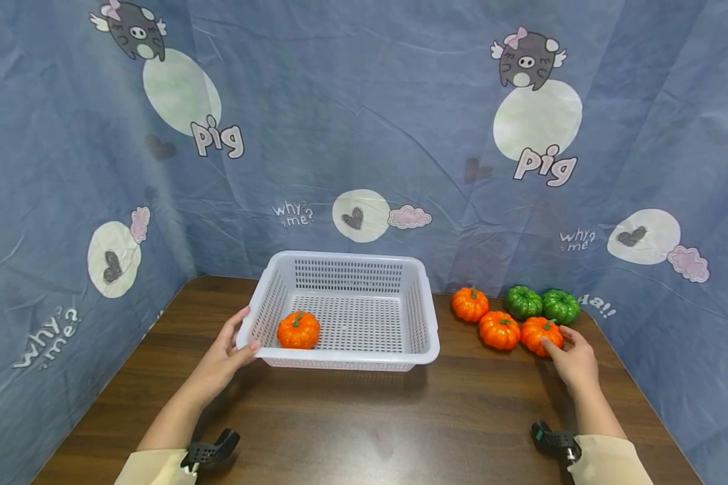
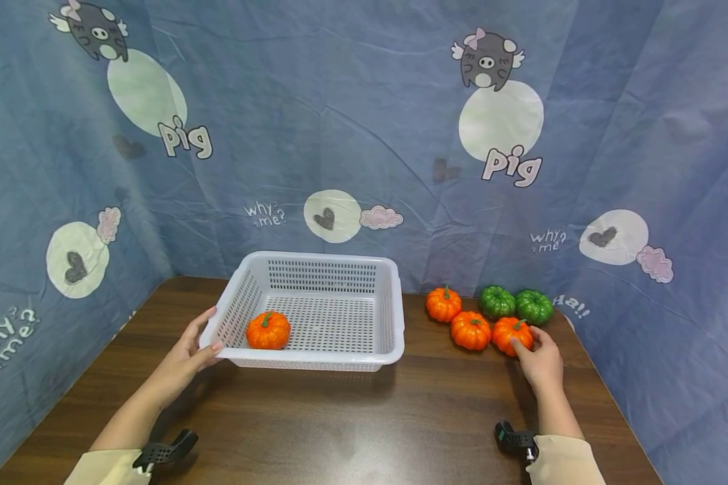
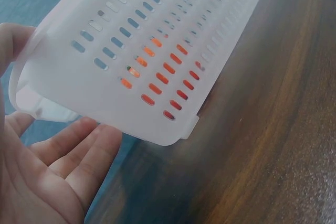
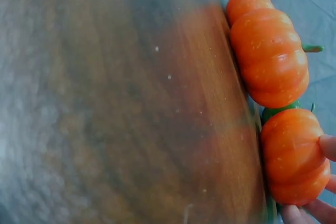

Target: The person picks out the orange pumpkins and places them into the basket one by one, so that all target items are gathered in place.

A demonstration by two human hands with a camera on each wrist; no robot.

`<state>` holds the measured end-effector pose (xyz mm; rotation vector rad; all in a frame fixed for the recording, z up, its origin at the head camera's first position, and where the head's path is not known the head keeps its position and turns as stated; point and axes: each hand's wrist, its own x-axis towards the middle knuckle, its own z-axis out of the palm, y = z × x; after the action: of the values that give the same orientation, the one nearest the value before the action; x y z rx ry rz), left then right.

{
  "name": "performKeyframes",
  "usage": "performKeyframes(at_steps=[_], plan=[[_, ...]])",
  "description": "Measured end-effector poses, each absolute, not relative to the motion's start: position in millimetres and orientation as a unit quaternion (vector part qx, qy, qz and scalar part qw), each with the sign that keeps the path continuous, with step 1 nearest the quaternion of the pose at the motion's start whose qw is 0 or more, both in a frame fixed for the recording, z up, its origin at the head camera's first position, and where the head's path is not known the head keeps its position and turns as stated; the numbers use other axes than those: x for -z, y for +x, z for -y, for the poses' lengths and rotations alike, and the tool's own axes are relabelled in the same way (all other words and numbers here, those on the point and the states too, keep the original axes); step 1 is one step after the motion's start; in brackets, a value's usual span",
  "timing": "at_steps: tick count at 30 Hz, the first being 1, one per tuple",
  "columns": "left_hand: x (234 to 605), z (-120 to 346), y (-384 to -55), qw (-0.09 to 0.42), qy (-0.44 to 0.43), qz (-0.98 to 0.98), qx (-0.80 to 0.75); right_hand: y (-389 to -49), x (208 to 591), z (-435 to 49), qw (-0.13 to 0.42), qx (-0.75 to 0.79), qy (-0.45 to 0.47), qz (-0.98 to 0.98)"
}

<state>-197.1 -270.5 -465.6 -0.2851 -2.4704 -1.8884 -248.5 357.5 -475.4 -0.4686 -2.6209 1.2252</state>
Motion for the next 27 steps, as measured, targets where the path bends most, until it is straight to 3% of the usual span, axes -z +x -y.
performKeyframes(at_steps=[27], plan=[[466.2, 270.4, -197.4, 0.009, -0.082, 0.796, 0.599, -237.8, 466.2, -363.7, 0.123, -0.420, -0.164, 0.884]])
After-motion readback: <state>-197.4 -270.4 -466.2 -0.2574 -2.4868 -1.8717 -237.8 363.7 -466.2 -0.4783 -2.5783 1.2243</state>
